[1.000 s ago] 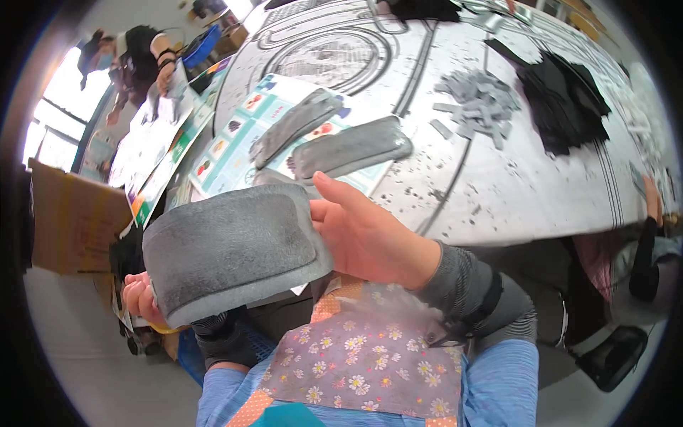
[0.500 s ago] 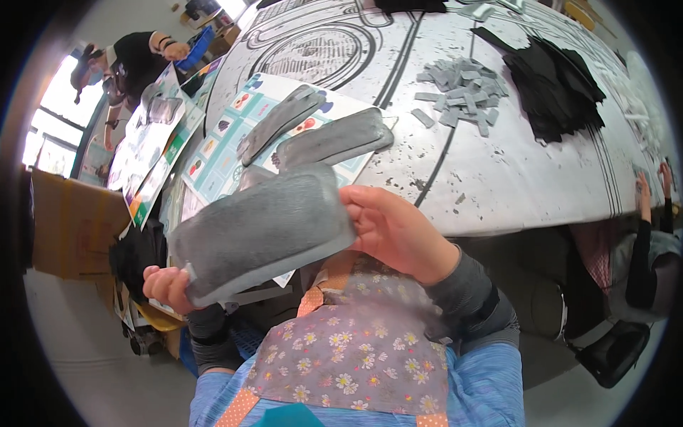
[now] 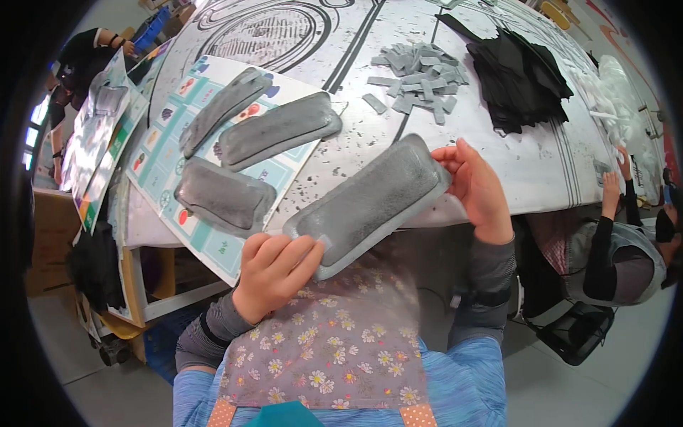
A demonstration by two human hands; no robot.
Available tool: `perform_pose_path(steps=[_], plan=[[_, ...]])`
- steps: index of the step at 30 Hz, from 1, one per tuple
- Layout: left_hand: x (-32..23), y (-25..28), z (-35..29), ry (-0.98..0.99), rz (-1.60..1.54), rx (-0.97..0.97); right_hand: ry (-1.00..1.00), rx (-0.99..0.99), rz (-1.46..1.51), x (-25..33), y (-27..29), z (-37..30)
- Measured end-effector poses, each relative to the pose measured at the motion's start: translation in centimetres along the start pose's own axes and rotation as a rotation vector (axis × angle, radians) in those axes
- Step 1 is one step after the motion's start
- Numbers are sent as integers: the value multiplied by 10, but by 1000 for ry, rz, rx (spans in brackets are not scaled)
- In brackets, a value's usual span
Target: Applying small adhesive strips or Velcro to grey foam shoe components according to an instruction guide.
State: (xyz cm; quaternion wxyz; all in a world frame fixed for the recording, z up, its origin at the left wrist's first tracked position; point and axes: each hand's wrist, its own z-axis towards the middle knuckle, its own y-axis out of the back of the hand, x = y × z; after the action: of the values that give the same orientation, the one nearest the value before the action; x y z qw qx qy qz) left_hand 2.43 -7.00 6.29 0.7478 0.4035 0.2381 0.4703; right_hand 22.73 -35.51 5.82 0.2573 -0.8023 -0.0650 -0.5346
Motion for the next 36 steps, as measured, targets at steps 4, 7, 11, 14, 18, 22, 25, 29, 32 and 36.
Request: perform_pose_path(steps=[4,7,11,14,18,22,25,29,32,36], plan=[[-7,-19,15,97,-41,128,321,-315,-1001,31,33,41],[-3,-32,14,220,-65,149,483,-57,-1268,46,-8,84],[-3,-30,15,250,-1,156,777,17,-1697,24,-29,159],[-3,-29,10,296,50,184,685,118,-1764,22,-50,181],[-8,-35,9,355,47,168,602,253,-1630,10,-43,198],[-5,-34,-4,341,79,133,706,270,-1432,24,-39,172],[-1,-40,-19,336,70,60,651,329,-1268,55,-43,119],[0,-44,-28,334,60,1,386,256,-1149,70,-11,68],[-3,-42,-20,320,46,42,313,99,-1014,63,13,43],[-5,-45,-16,277,9,108,105,82,-773,46,28,17]])
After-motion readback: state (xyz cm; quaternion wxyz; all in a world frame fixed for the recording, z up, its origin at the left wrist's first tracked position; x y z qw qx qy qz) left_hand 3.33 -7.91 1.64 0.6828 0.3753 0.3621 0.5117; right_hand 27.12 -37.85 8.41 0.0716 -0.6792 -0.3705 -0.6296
